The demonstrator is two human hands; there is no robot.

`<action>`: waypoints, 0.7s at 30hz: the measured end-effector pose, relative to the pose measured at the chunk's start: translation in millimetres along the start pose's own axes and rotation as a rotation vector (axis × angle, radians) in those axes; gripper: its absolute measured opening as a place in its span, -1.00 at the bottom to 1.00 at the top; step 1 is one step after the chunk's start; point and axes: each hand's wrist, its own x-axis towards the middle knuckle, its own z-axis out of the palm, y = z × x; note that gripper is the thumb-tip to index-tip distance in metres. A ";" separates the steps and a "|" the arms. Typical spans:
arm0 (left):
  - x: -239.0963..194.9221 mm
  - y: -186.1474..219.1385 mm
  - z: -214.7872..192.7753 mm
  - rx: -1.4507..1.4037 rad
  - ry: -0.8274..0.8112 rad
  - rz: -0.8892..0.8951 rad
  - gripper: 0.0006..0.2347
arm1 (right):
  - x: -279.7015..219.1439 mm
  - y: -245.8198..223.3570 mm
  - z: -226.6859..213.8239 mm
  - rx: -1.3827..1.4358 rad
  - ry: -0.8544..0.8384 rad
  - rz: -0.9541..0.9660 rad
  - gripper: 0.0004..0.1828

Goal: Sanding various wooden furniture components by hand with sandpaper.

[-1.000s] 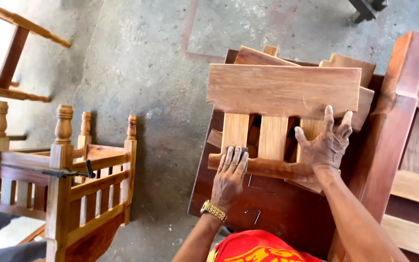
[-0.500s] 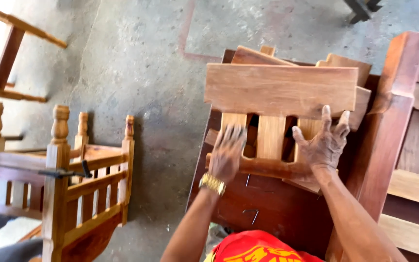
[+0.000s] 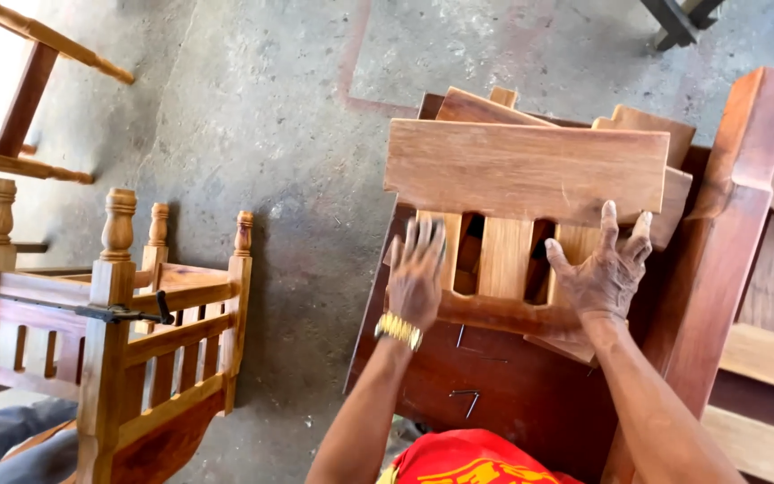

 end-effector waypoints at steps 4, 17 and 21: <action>-65.4 4.6 -1.4 0.007 0.004 -0.021 -0.62 | 6.5 -7.2 -2.3 0.007 0.001 -0.004 0.13; -39.9 12.9 -2.3 0.045 -0.023 0.064 -0.59 | 6.5 -4.7 -1.2 0.000 -0.015 0.022 0.13; 21.1 22.4 1.7 0.010 0.046 0.027 -0.57 | 1.3 -5.9 0.3 0.002 -0.033 0.047 0.11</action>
